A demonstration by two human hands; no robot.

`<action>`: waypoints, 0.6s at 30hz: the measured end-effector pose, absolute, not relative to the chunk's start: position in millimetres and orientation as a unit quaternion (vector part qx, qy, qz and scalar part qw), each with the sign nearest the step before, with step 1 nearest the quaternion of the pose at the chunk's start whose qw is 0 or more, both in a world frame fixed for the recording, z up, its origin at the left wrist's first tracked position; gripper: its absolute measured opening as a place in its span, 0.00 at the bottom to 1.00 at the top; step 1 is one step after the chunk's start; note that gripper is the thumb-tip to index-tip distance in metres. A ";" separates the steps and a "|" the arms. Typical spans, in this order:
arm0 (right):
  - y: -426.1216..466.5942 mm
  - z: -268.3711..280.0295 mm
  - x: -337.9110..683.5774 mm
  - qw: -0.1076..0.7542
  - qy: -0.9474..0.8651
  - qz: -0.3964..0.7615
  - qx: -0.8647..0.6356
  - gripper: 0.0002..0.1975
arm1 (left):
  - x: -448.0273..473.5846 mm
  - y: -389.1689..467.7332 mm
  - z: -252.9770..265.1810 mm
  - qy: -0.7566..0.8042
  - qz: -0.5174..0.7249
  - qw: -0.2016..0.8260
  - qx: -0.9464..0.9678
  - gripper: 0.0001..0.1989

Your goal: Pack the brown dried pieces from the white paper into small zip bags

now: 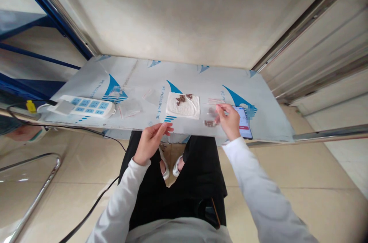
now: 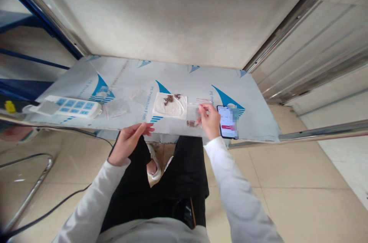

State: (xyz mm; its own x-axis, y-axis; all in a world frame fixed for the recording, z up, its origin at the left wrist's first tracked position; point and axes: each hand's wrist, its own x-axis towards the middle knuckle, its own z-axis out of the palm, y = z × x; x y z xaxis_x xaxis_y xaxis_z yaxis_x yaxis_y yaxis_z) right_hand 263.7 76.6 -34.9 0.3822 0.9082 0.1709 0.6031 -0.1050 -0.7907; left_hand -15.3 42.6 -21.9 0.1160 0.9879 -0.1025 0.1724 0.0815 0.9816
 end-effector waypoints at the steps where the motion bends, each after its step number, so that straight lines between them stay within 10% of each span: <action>1: 92.8 -43.2 279.3 0.362 -0.532 0.136 -0.753 0.16 | -23.9 44.4 -24.9 0.546 0.405 0.489 0.546 0.22; 18: 106.1 -101.2 293.5 0.091 -0.727 -0.042 -0.679 0.32 | -109.7 81.6 -74.7 0.677 0.354 0.034 0.644 0.20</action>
State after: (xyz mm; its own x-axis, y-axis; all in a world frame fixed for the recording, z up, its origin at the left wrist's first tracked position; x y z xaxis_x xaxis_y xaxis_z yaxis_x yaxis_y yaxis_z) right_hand 293.5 106.1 -101.2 -0.0609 0.9801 0.1891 0.9952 0.0740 -0.0634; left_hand -109.7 81.6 -74.7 -0.1672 0.8967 0.4099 0.8486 -0.0808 0.5229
